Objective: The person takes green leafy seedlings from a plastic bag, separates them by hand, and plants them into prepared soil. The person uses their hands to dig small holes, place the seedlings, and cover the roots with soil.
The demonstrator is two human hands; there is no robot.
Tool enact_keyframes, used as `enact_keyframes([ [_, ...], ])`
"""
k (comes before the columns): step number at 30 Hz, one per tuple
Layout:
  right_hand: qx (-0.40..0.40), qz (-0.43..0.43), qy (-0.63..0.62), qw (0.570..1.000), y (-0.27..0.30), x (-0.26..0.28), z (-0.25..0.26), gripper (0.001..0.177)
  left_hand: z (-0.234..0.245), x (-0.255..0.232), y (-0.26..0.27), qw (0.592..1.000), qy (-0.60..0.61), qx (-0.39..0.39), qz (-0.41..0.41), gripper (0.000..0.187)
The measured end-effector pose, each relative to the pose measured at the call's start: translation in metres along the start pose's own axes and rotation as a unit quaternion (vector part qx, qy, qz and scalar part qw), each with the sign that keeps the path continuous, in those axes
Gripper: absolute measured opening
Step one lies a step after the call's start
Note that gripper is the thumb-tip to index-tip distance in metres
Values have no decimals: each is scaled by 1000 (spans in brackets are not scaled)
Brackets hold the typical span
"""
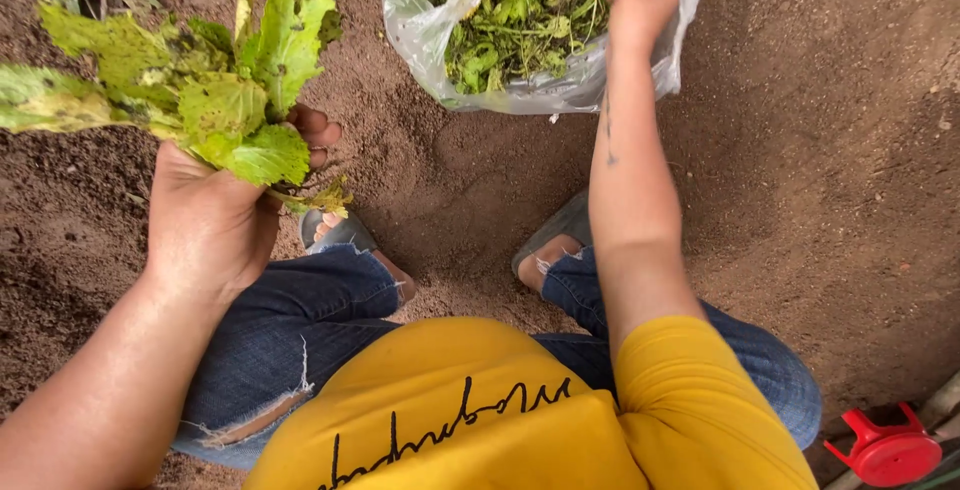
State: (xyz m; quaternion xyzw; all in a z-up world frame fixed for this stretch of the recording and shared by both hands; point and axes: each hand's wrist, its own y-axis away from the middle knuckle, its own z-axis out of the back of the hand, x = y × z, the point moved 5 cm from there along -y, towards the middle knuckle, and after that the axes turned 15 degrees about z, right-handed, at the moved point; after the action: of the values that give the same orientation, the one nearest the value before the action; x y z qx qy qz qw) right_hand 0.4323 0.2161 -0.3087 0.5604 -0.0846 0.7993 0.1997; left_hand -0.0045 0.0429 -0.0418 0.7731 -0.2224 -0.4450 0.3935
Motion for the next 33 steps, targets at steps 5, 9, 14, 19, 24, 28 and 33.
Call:
enact_keyframes([
  [5,-11,53,-171,984,83,81,-2,23,-8,-4,-1,999,-15,41,2,26],
  [9,208,428,-276,835,160,199,-50,29,-22,-1,-9,995,-53,89,-16,10],
  [14,420,403,-350,733,220,263,-78,15,-28,8,-16,993,-39,96,-57,9],
  [19,485,338,-366,719,226,260,-84,15,-35,3,-10,986,-57,137,-71,17],
  [24,480,355,-355,719,219,267,-76,23,-29,-4,-6,988,-65,108,-91,22],
  [28,501,330,-294,744,177,237,-51,33,-20,-2,-1,991,-30,32,-129,25],
  [33,278,248,-337,864,84,183,-28,31,-19,1,-2,989,-14,2,-149,30],
])
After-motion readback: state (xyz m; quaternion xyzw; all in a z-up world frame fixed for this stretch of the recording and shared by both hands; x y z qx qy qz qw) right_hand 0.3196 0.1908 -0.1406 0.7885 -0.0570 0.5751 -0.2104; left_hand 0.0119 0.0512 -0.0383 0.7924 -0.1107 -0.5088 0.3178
